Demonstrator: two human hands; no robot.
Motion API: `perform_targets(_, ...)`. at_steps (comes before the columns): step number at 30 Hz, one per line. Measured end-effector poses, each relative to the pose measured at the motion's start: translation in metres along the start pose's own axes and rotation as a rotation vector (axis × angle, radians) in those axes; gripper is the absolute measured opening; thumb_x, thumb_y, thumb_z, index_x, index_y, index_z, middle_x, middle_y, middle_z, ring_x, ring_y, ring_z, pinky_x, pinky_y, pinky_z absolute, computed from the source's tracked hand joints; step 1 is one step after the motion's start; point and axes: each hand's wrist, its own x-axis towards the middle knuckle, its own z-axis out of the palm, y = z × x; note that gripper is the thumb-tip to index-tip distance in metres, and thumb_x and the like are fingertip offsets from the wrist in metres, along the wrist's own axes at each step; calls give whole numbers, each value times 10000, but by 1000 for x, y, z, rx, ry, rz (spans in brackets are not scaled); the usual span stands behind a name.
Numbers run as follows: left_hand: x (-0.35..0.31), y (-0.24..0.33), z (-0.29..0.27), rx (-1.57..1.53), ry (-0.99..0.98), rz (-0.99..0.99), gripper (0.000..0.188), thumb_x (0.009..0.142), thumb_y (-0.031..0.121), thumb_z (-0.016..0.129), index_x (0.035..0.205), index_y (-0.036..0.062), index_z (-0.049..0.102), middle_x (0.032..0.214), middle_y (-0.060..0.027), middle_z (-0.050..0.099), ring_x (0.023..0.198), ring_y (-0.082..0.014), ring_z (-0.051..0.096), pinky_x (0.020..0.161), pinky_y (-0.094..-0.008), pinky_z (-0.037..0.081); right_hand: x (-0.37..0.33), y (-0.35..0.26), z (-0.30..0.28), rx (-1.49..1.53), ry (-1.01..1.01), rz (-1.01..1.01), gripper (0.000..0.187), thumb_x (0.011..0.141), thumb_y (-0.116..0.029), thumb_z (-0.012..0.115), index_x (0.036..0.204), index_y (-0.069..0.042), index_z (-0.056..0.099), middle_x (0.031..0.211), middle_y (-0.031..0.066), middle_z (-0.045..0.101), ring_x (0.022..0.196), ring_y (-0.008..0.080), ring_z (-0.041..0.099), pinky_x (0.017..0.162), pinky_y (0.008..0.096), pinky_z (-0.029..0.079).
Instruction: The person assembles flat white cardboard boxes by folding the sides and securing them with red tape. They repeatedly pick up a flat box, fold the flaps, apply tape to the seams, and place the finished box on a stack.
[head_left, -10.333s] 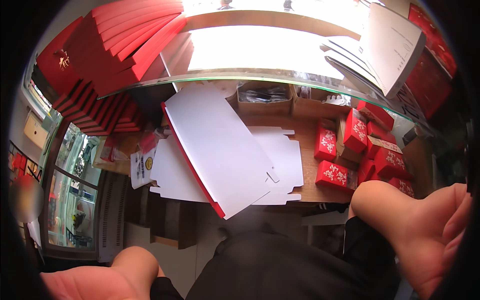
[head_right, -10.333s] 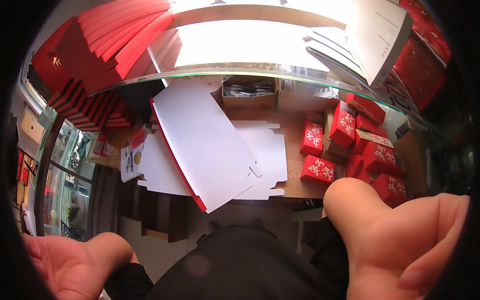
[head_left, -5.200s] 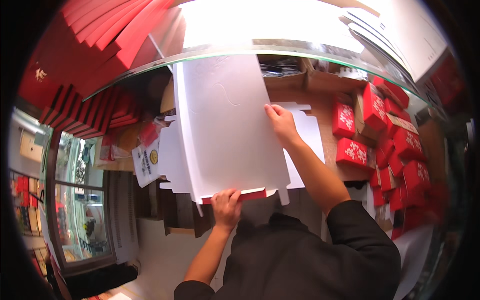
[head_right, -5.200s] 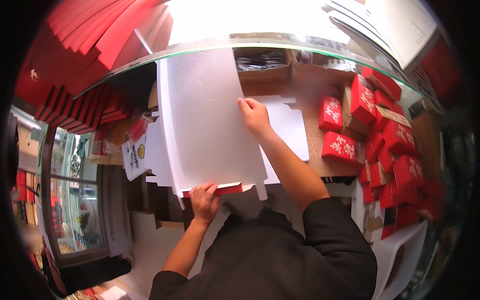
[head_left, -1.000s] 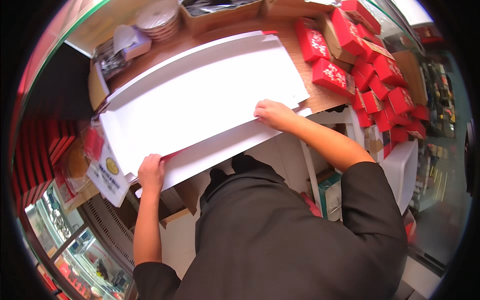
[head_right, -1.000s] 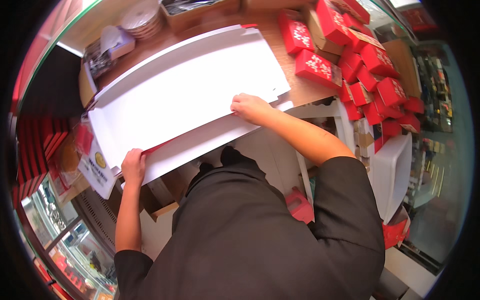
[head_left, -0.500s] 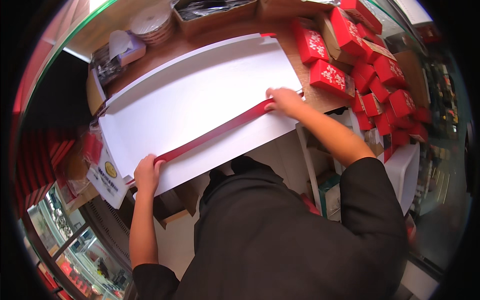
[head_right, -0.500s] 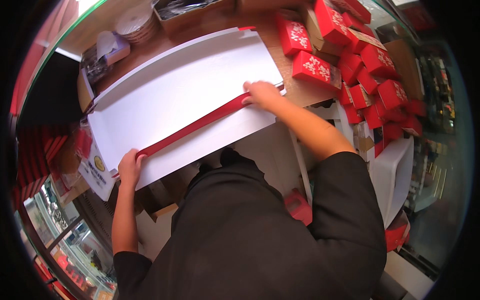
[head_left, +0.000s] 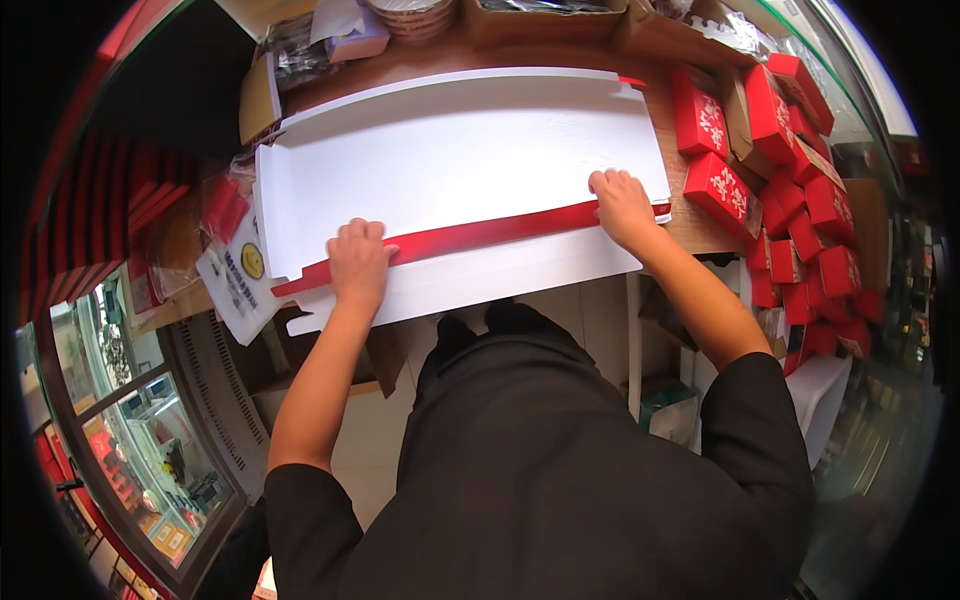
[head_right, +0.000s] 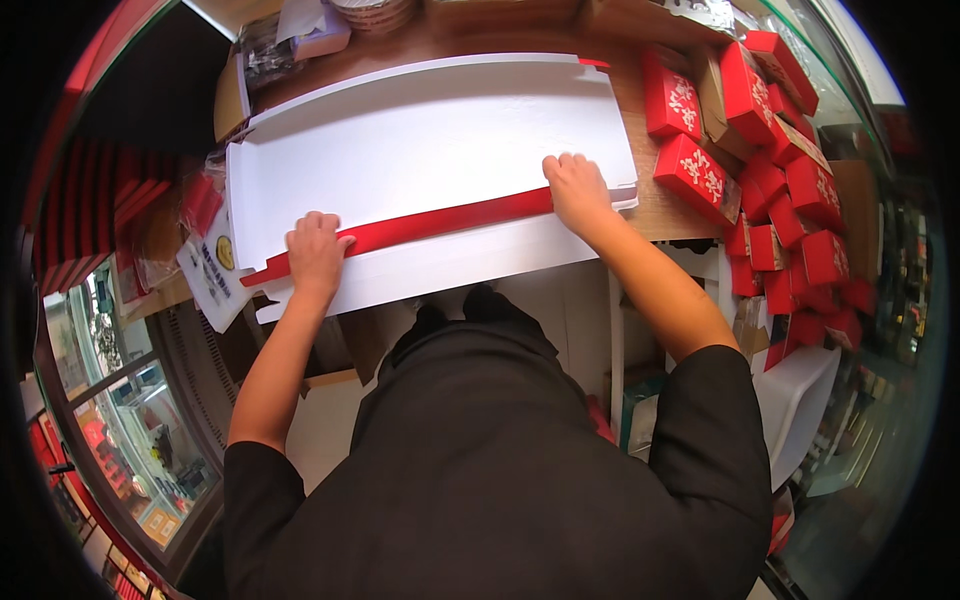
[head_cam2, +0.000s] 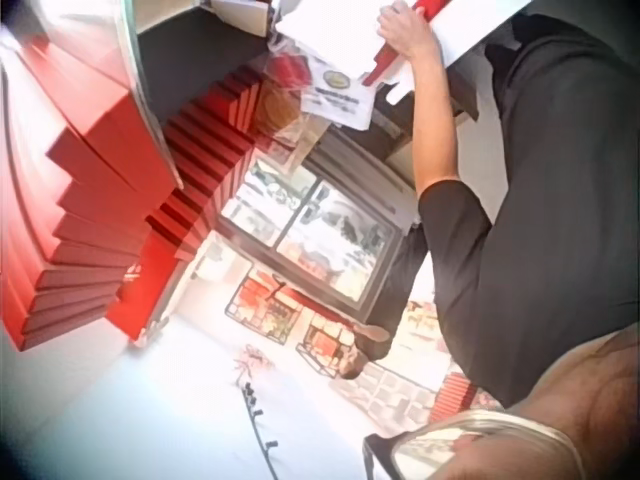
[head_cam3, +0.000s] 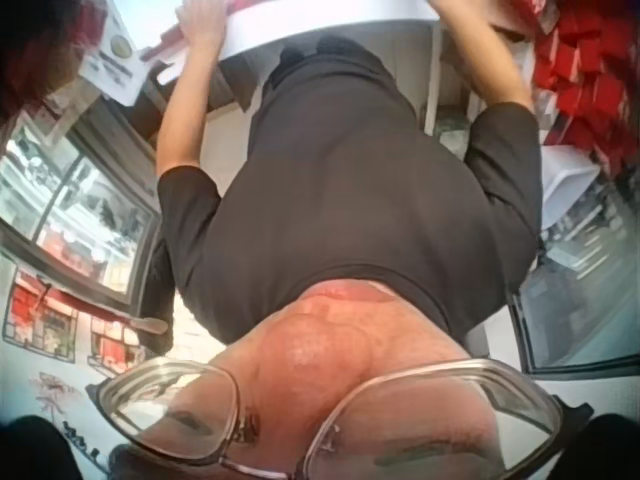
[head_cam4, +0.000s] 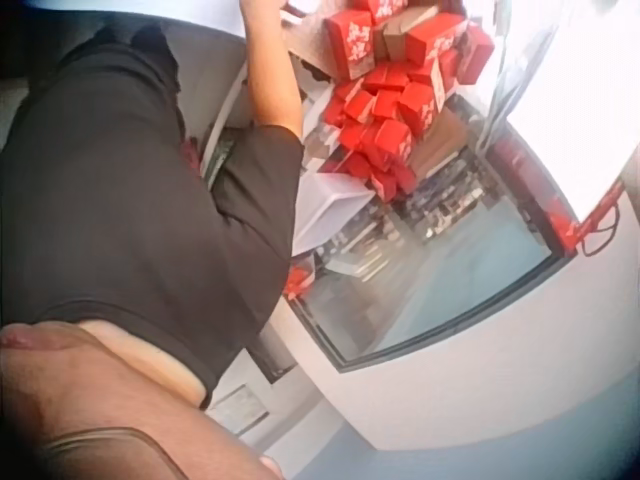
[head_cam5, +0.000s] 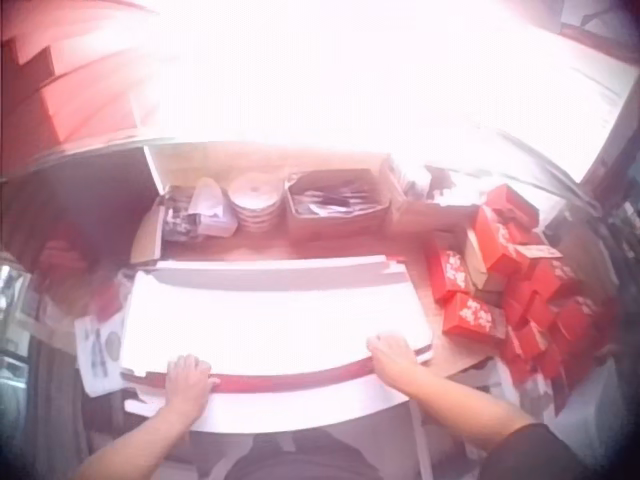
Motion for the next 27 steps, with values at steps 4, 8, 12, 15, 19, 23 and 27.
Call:
perform_targets(4,-11,17,19,-193,11,138,110,732,86,606,811,83,528,765,-81,541,725,-272,557,622,-392,470,0,-60,-1,241,-57,-16,167,804,-177,632,824,-24,567,829,165,624,841,321,613,720,424,502)
perform_targets(8,-4,35,18,-267,-63,-1,141,816,191,618,816,72,543,753,-114,578,740,-310,585,654,-427,486,17,-151,34,402,174,-112,225,841,-250,605,715,-64,599,734,125,630,747,293,625,674,423,500)
perform_targets(12,1,35,34,-213,-1,-36,204,833,254,628,744,86,552,680,-95,601,659,-283,611,588,-407,496,37,-196,63,413,363,-108,338,833,-261,619,537,-106,571,531,83,589,550,264,609,529,403,482)
perform_targets(15,4,34,44,-174,50,-13,229,819,252,651,674,104,552,633,-58,606,606,-247,618,548,-378,500,42,-191,68,400,345,-138,337,835,-264,616,534,-116,577,535,80,600,537,264,612,508,402,485)
perform_targets(19,3,35,47,-199,94,40,250,811,244,659,624,117,551,608,-36,604,577,-230,615,529,-371,507,39,-193,72,378,360,-118,325,836,-268,614,552,-113,589,553,79,607,548,263,618,507,401,489)
perform_targets(23,2,22,45,-219,95,44,210,798,238,665,630,138,588,616,-31,620,584,-220,629,520,-361,514,39,-163,70,404,377,-35,269,834,-254,612,599,-124,623,600,61,625,566,266,617,532,400,493)
perform_targets(27,-21,-36,39,-132,26,-73,185,820,238,616,665,136,621,629,-59,629,557,-243,618,492,-377,497,-2,-41,76,300,238,242,216,833,-248,579,691,-119,677,677,87,657,600,267,628,554,396,495)
